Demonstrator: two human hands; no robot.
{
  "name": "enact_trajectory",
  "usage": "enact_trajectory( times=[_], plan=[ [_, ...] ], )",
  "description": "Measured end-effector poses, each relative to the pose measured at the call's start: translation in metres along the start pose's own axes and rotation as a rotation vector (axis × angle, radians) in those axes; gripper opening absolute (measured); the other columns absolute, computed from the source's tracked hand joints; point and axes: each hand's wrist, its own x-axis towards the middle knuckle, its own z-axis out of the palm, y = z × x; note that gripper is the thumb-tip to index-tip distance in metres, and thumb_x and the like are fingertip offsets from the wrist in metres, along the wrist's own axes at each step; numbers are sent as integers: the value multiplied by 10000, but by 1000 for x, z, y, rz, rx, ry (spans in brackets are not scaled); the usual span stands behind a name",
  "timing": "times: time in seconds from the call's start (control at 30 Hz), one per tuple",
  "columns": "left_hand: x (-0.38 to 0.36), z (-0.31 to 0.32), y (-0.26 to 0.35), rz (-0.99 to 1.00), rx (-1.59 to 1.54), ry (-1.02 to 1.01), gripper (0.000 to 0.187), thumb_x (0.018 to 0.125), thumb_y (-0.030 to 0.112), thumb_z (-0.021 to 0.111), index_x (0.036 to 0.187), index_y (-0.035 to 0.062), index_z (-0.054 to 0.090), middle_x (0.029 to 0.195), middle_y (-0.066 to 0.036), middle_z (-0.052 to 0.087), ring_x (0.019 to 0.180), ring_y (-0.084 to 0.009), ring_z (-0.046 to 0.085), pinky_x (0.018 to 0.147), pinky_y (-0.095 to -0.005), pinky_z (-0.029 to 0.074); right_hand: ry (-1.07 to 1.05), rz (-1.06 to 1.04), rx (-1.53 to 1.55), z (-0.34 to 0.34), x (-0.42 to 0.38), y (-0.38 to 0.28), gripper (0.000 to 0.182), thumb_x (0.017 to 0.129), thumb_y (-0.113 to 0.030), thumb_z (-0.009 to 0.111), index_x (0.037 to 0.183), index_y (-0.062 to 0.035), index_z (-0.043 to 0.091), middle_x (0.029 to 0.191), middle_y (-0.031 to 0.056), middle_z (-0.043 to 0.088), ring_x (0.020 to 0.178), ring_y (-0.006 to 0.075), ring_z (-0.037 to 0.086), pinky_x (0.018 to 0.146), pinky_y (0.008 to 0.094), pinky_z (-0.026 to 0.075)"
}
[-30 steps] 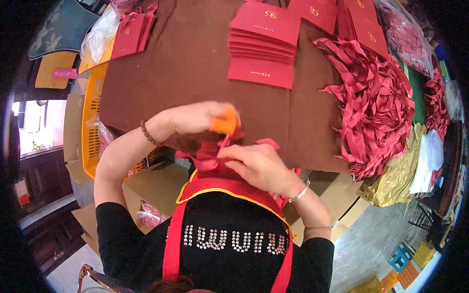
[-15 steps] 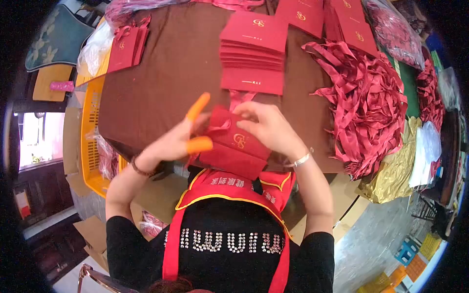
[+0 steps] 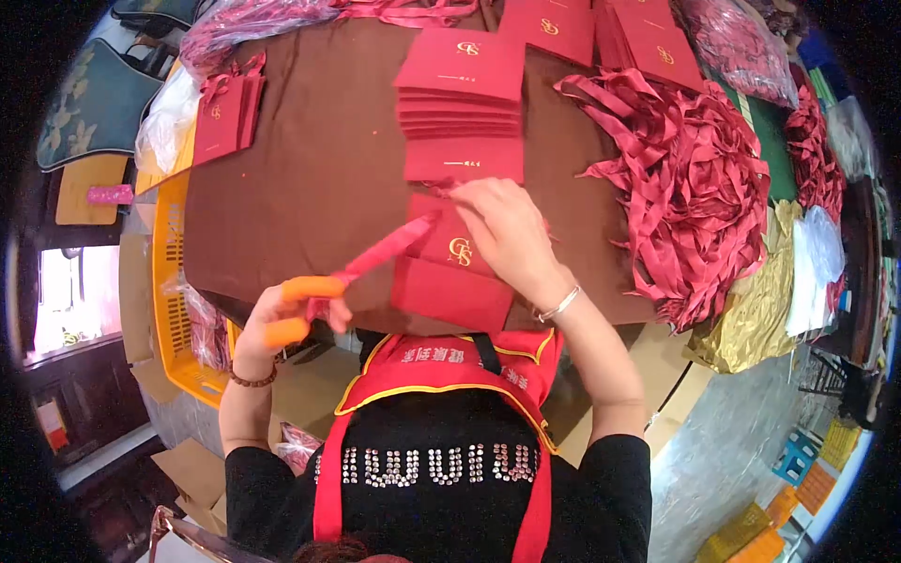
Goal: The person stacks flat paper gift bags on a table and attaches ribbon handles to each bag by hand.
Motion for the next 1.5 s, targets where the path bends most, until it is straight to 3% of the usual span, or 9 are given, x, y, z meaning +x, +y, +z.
enact_trajectory(
  times=[0.1,0.27,0.37,0.53,0.6,0.73,0.9,1.13,1.5],
  plan=[
    [16,21,9,366,-385,-10,623,763,-31,613,1341,-7,383,1099,-175,581,925,-253,619,810,-329,486,24,166,-60,-16,-20,0,155,817,-54,601,969,-41,631,883,104,628,862,263,599,754,336,480],
    [43,3,21,371,-47,-8,379,859,-3,567,1234,-9,512,1104,-133,563,939,-181,561,775,-287,471,-1,273,-100,-30,-43,11,214,818,-92,624,1028,-57,635,945,115,606,873,276,596,753,332,481],
    [65,19,35,447,1133,318,224,816,54,618,1037,77,649,1090,-89,570,951,-259,550,848,-356,445,-123,376,-80,-32,-39,-7,347,793,-195,673,1106,-63,602,1077,123,555,938,291,582,780,347,482],
    [89,39,10,556,1068,151,282,816,33,582,1097,34,608,984,-157,620,982,-330,567,867,-413,446,-186,359,-97,-18,-49,-5,434,744,-249,711,1136,-108,590,1153,121,512,997,301,559,821,368,473],
    [88,57,9,145,674,113,361,842,44,552,1201,18,523,899,-191,625,855,-342,610,742,-395,490,-182,342,-65,-16,-52,-13,413,735,-231,719,1108,-108,591,1152,120,504,966,293,568,791,367,485],
    [84,63,-27,44,775,44,391,878,78,529,1248,-7,438,862,-225,623,802,-373,618,676,-394,487,-189,296,-35,-3,-71,-28,361,718,-160,734,1034,-84,578,1134,115,496,866,279,577,710,360,500],
    [72,71,-39,202,634,195,150,858,90,592,979,9,626,848,-168,620,788,-345,609,679,-380,491,-148,383,217,-5,-68,-37,322,733,-48,708,1009,-37,542,1058,125,502,808,214,590,643,300,476],
    [70,79,-47,210,735,316,159,823,42,622,977,10,637,888,-141,646,790,-248,636,685,-286,486,-395,663,549,-21,-60,-24,209,818,-47,636,987,17,531,695,53,584,575,89,573,495,230,462],
    [79,92,-56,359,860,520,132,775,41,663,902,14,638,813,-151,629,713,-309,622,619,-342,490,-547,850,658,-30,-54,-23,173,852,-72,611,971,52,596,740,34,604,642,74,593,555,203,493]
  ],
)
